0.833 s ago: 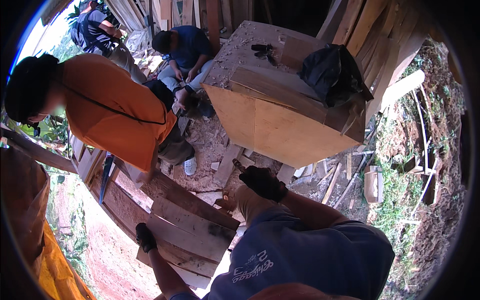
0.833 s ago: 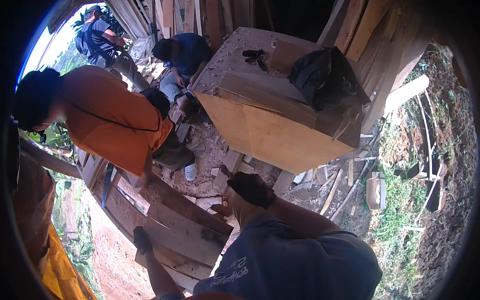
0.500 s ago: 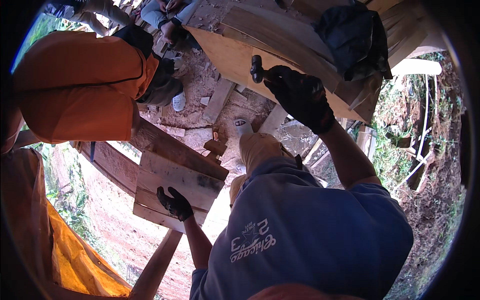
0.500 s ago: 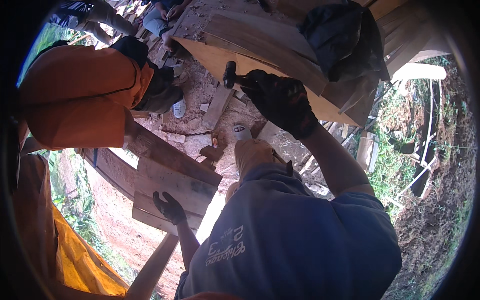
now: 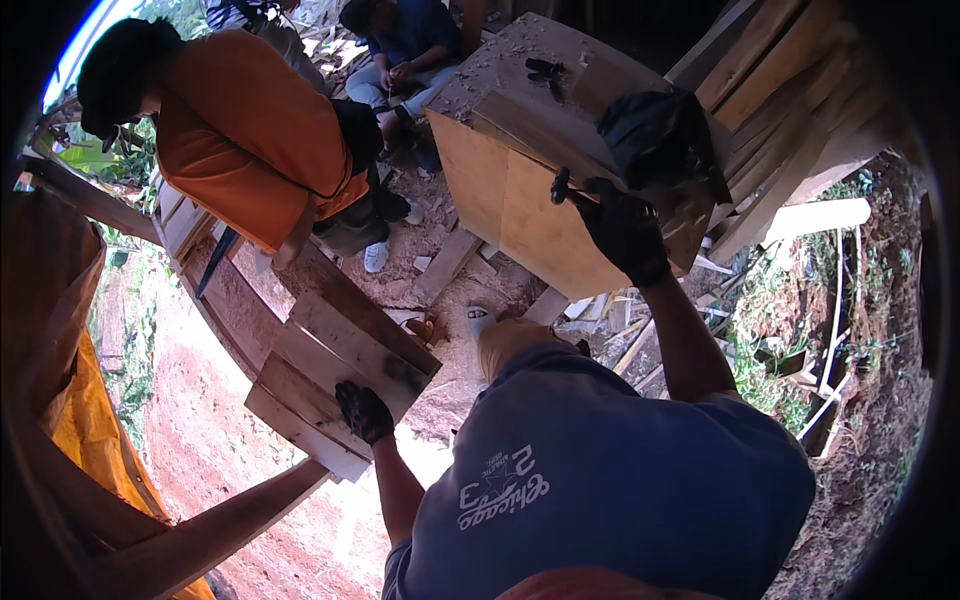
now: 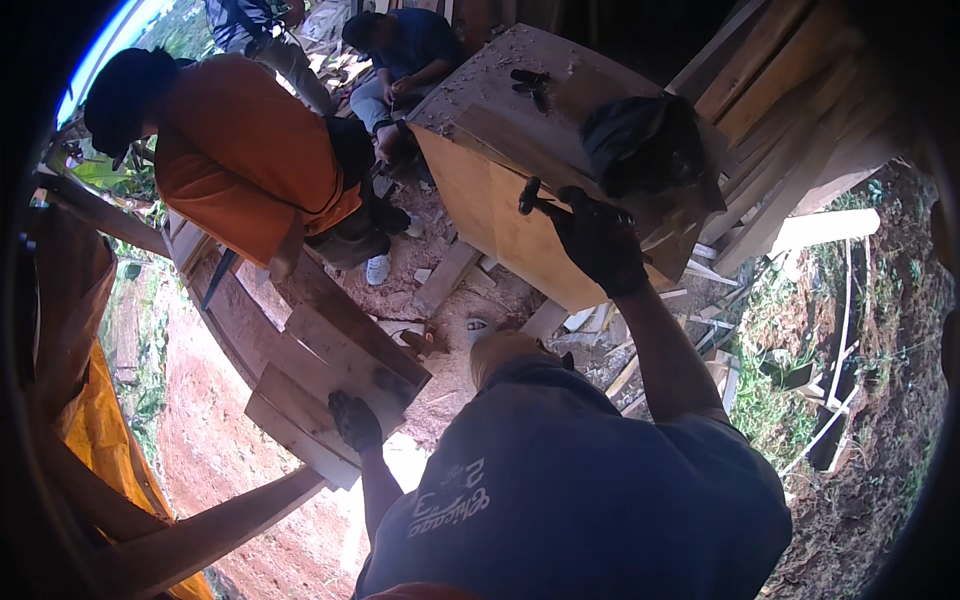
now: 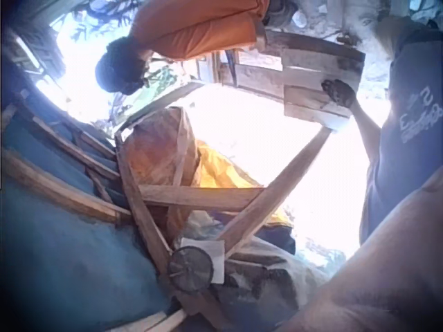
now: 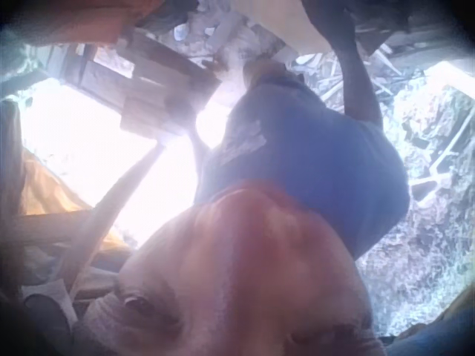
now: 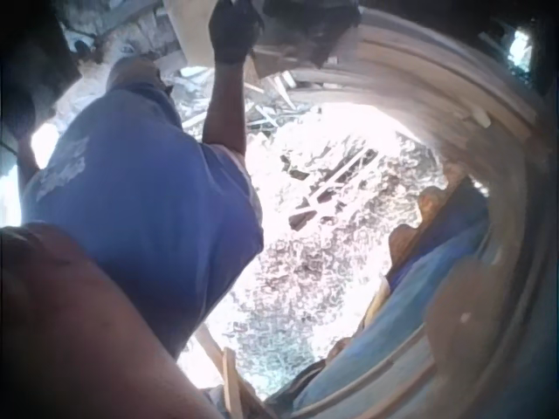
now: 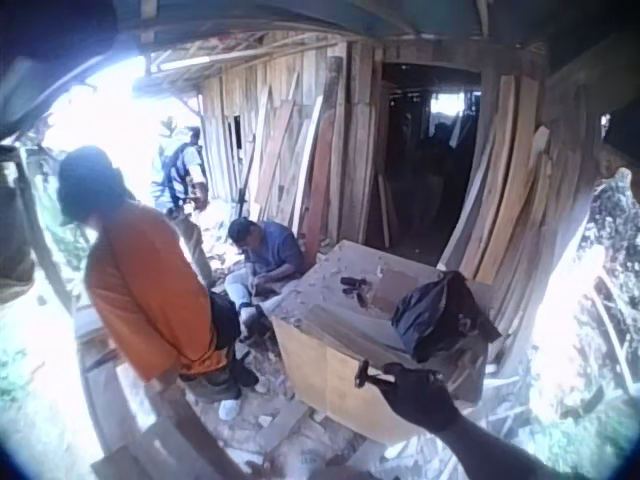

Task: The person hammers nails into wooden slats to assemble a crate while another person holds the components in place.

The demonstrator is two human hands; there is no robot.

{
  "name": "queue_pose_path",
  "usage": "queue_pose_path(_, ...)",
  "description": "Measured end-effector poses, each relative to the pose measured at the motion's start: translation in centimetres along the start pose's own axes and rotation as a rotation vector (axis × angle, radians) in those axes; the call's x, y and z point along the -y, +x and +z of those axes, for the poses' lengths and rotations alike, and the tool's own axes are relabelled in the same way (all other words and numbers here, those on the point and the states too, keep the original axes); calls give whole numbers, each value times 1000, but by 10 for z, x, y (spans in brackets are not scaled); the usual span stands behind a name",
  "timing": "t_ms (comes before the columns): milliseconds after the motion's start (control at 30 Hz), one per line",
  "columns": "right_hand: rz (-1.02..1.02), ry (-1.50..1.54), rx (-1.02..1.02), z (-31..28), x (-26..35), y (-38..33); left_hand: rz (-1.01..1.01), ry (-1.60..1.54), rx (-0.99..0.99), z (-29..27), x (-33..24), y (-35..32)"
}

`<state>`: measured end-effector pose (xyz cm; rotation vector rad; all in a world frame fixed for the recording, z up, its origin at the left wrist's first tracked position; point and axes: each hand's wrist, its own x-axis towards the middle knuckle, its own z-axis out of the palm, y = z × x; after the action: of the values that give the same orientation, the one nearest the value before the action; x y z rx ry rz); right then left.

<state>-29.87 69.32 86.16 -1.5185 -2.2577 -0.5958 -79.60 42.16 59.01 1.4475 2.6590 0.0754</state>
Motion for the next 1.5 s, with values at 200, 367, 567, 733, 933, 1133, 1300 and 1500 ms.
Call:
queue_pose_path(200, -180, -91, -56, -7, -17, -21, -48, -20, -59, 9, -11, 2)
queue_pose_path(367, -99, 140, -41, -29, -31, -58, -45, 2, 63, -8, -19, 4)
queue_pose_path(567, -159, -447, -133, -13, -92, -104, -26, -269, 7, -23, -2, -7)
queue_pose_path(733, 120, -139, -15, -23, -138, -58, -60, -566, 13, -57, -25, -62)
queue_pose_path(933, 10, 38, 170, -11, -186, 31, -69, -520, 189, -26, -9, -122)
queue_pose_path(1133, -7, 171, 325, 11, -184, 71, 74, -406, 281, 34, 38, -202)
queue_pose_path(1300, 10, 193, 333, 17, -171, 72, -71, -416, 478, 56, 46, -250)
queue_pose_path(1500, 34, 215, 315, 14, -164, 62, -126, -440, 541, 67, 40, -256)
